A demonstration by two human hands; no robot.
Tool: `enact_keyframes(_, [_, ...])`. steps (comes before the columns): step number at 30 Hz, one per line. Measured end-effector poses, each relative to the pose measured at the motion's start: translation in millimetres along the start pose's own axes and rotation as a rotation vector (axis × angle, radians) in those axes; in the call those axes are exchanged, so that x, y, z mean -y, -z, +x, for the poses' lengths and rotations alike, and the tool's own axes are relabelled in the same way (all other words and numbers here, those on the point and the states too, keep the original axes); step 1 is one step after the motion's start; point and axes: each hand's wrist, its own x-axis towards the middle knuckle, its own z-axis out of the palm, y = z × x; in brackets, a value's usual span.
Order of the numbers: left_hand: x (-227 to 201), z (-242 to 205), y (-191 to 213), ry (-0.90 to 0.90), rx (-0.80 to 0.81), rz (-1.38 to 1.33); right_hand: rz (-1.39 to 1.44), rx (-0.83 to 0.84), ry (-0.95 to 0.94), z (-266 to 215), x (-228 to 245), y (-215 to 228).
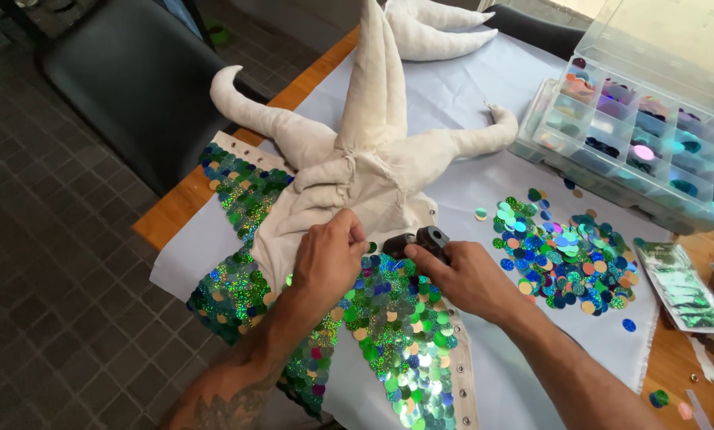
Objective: Attaching sequins to a star-shaped stuffed fabric object using a hot glue gun.
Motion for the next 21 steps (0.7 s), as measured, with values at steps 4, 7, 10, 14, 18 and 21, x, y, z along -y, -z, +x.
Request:
enact_keyframes(4, [-1,0,0,0.006,-0.01,-0.018,-0.093,-0.035,0.029,1,0,-3])
enact_keyframes(7, [-2,-1,2,0.007,-0.008,-0.005,-0.116,-0.053,0.06,2,0,-5])
enact_keyframes(10, [-1,-1,1,0.003,-0.002,0.004,-0.151,-0.067,0.073,3,2,-3])
enact_keyframes(14, [0,-1,1,-0.001,-0.005,0.014,-0.175,-0.041,0.036,1,6,-1])
enact_keyframes(18, [1,0,0,0.005,0.004,0.011,-0.227,-0.062,0.062,2,6,-2])
enact_keyframes(21, [2,0,-1,0.004,0.0,0.031,-0.243,-0.061,0.056,-1,12,-2])
